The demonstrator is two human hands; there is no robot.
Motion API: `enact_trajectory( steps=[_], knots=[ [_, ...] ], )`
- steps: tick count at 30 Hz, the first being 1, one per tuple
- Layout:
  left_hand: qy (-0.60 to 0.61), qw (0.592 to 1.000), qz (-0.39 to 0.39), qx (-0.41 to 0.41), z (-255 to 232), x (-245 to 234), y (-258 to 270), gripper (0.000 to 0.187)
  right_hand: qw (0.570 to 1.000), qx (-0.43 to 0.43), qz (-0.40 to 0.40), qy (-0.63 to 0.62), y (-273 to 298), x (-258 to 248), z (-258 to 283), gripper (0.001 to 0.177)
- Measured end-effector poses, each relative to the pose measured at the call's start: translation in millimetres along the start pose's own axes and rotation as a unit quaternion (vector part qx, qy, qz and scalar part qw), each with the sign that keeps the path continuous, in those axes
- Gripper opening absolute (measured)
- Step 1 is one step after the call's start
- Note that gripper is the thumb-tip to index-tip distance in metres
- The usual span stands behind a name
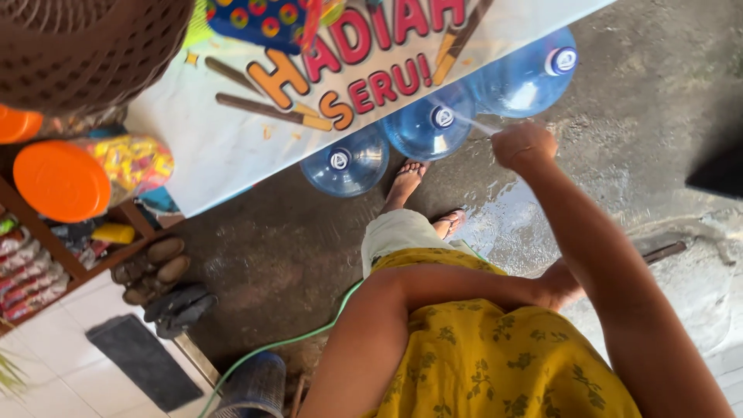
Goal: Watering a stone paved floor using a garden hose.
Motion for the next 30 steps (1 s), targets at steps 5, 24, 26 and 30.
enact_trajectory(
  steps=[5,24,26,30],
  knots=[
    [0.023,0.999,-0.001,0.034,-6.2,-14.4,2.5,0.050,0.999,-0.046,0.016,0.024,27.3,-1.5,49.2,0.044],
    [-0.089,0.996,0.004,0.028,-127.0,-4.3,61.4,0.051,1.000,-0.001,-0.010,-0.003,35.3,-10.5,73.3,0.035],
    [-0.105,0.994,0.007,0.023,-145.0,-73.4,74.8,0.051,1.000,0.021,-0.007,-0.020,36.8,-18.2,65.6,0.037],
    [-0.135,0.991,0.012,0.014,-142.4,-122.2,108.5,0.051,0.999,0.005,-0.033,-0.020,40.1,-21.3,58.6,0.036]
  ],
)
Point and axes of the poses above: each hand's wrist, its own y-axis away from the middle knuckle, its own x-axis out of the palm, z = x × y, the point moved 5 cm from there along -y, towards the middle knuckle, and after that the axes turned 4 degrees about x, right-handed, at the moved point
